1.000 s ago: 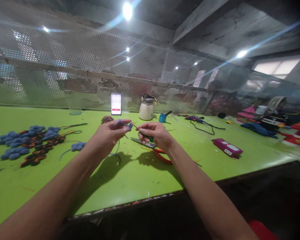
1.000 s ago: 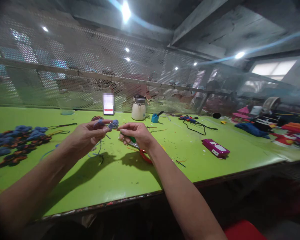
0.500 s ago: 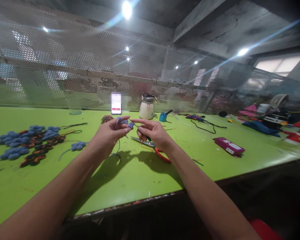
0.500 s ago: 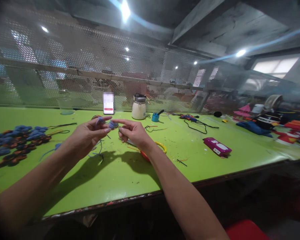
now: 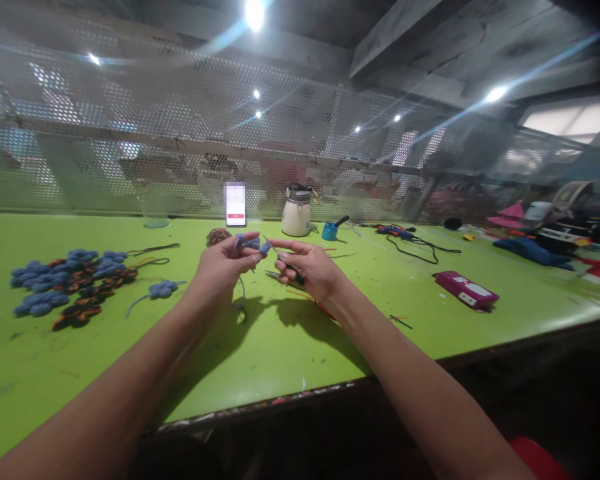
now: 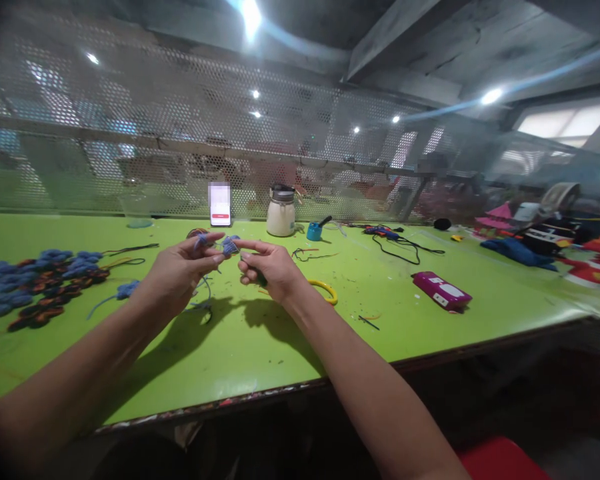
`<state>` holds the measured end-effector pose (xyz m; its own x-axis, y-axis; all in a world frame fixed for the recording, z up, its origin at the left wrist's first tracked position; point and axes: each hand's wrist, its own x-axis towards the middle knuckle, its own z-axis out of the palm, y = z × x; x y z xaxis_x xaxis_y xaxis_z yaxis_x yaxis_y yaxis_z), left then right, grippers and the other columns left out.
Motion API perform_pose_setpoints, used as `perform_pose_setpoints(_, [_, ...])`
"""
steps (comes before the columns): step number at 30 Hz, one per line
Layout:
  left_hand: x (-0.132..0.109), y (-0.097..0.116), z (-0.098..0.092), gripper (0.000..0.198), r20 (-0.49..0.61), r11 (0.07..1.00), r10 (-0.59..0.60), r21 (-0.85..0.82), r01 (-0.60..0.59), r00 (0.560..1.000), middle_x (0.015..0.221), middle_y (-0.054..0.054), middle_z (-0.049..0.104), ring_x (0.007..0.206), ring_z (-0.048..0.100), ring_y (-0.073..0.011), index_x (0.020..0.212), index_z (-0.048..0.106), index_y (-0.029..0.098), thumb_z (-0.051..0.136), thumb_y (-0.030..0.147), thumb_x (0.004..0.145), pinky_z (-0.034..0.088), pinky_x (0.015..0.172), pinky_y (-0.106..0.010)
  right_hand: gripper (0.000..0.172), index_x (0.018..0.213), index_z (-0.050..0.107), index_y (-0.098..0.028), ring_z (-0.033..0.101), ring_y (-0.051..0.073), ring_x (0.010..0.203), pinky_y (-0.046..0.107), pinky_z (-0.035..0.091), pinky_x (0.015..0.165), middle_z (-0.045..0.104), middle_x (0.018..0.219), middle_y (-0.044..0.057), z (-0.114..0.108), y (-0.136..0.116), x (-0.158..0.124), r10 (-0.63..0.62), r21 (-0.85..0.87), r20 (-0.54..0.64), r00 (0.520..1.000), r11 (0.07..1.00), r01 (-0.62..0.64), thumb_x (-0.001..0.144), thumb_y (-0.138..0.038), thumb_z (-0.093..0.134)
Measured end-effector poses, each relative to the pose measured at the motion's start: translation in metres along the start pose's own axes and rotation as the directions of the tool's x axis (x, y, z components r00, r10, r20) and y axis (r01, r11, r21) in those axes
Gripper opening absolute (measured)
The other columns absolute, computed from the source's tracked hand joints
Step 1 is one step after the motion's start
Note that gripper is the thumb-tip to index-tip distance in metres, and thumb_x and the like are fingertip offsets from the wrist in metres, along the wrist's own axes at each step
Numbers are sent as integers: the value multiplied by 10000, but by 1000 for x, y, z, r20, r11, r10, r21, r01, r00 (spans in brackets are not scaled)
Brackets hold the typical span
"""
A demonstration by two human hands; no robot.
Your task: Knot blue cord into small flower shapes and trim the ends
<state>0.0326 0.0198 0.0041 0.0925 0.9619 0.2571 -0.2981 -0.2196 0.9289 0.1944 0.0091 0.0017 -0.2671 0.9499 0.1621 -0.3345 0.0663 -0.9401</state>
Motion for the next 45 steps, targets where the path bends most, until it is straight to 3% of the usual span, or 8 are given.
perform_pose_setpoints(6, [-1,8,-1,415,69,986,-140,-85,146,988,740,-62,668,606,581,-108,982,663,57,700,70,569,436,585,-225,337,1068,657,-123,430,46,412,229,437,497,582,540,-36,-6,-1,1,-17,-73,-3,1000,997,17,733,-90,628])
perform_pose_setpoints(10, [-1,15,-2,300,75,968,-212,-124,220,974,693,-70,645,558,585,-112,945,666,40,569,156,685,428,498,-207,299,1024,681,-120,441,50,422,230,433,482,590,559,-25,-8,-4,-1,-16,-129,34,999,991,21,725,-117,655])
perform_pose_setpoints(13, [0,15,-4,263,102,971,-217,-80,225,971,745,-80,659,566,592,-113,912,681,67,586,239,736,404,457,-200,276,1014,694,-124,457,55,430,228,428,474,594,563,-20,-8,-5,-2,-26,-193,72,997,981,39,742,-130,649])
perform_pose_setpoints(17, [1,15,-7,273,136,974,-223,79,214,965,817,-80,679,670,613,-112,873,703,95,763,239,648,375,481,-176,268,1016,702,-138,479,56,441,215,437,470,596,558,-25,-8,-6,-3,-41,-298,88,995,952,66,760,-118,627])
perform_pose_setpoints(24, [2,14,-11,433,156,960,-247,172,219,956,736,-57,679,735,628,-159,953,692,90,821,134,542,442,654,-268,253,995,710,-147,498,55,433,198,435,454,597,534,-28,-7,-8,-2,-19,-436,93,995,898,58,785,-77,587])
perform_pose_setpoints(28, [2,11,-10,518,176,971,-212,146,187,961,651,-7,635,664,604,-140,1023,677,102,825,129,528,444,682,-291,248,1000,703,-137,493,60,437,210,439,463,595,547,-24,-7,-9,-4,-17,-368,113,993,928,57,782,-89,596])
perform_pose_setpoints(34, [-1,13,-8,496,166,980,-145,160,119,975,638,17,607,631,571,-119,1061,674,135,794,133,580,424,616,-265,267,1021,678,-131,431,44,427,220,437,481,592,579,-30,-9,-6,-3,36,-189,137,990,982,-10,755,-148,651])
perform_pose_setpoints(45, [1,12,-10,556,198,969,-215,163,184,956,662,-2,637,588,545,-108,1111,647,114,783,105,572,398,576,-254,255,1022,685,-138,463,53,444,214,431,482,593,575,-27,-12,-6,-4,62,-241,136,989,970,-27,773,-162,636])
